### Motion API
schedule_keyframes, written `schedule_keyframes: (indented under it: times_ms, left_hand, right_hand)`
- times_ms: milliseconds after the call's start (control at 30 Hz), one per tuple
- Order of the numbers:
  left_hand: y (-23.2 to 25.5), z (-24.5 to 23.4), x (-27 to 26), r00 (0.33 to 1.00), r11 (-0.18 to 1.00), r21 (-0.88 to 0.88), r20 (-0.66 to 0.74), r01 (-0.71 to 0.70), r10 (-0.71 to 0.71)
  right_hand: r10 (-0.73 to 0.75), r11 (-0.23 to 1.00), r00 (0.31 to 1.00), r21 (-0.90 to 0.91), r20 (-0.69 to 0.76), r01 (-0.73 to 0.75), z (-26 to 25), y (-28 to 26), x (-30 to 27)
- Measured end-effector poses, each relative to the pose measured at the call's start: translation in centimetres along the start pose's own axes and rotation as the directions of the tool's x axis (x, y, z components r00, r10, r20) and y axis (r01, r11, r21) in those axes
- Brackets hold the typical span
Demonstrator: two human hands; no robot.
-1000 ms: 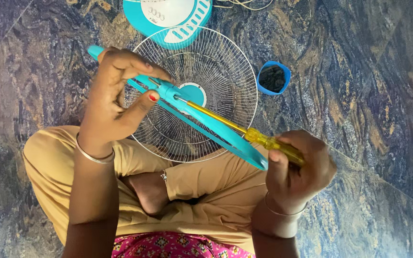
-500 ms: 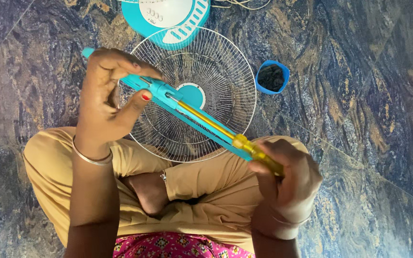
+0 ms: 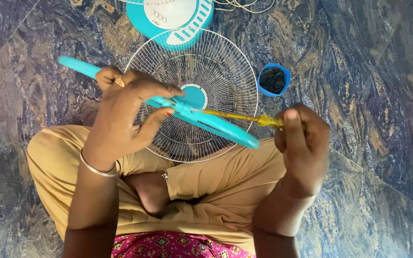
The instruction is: The person uses a screwdriver to tighten screws on the front grill of a teal electric fan. After securing the grill, they attach it to the fan body, aligning the tabs and snapping it into place.
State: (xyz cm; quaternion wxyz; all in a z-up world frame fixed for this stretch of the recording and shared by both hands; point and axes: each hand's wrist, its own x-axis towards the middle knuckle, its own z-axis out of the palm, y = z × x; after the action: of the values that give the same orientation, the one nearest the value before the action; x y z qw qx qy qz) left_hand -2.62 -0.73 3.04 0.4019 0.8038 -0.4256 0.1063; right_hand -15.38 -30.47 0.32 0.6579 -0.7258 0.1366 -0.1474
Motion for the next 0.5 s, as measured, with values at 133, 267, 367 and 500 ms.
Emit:
schedule_keyframes:
  times_ms: [133, 267, 367, 500]
  left_hand:
    - [1.0, 0.0, -0.2, 0.996, 1.0, 0.011, 0.093, 0.008, -0.009]
    - [1.9, 0.1, -0.3, 0.989, 0.998, 0.06, 0.144, 0.012, -0.021]
    - [3.0, -0.2, -0.2, 0.991, 0.995, 0.104, 0.129, 0.006, -0.019]
    - [3.2, 0.0, -0.1, 0.998, 0.989, 0.149, 0.066, 0.002, -0.012]
  right_hand:
    - [0.162, 0.949, 0.984, 0.262, 0.073, -0.175, 0.4, 3.3, 3.3]
    - [0.194, 0.914, 0.977, 0.345, 0.093, -0.214, 0.3, 5.1, 3.6]
    - [0.17, 0.918, 0.98, 0.344, 0.103, -0.195, 0.2, 5.2, 4.2]
    - [0.099, 0.927, 0.987, 0.348, 0.124, -0.137, 0.3, 5.3, 4.2]
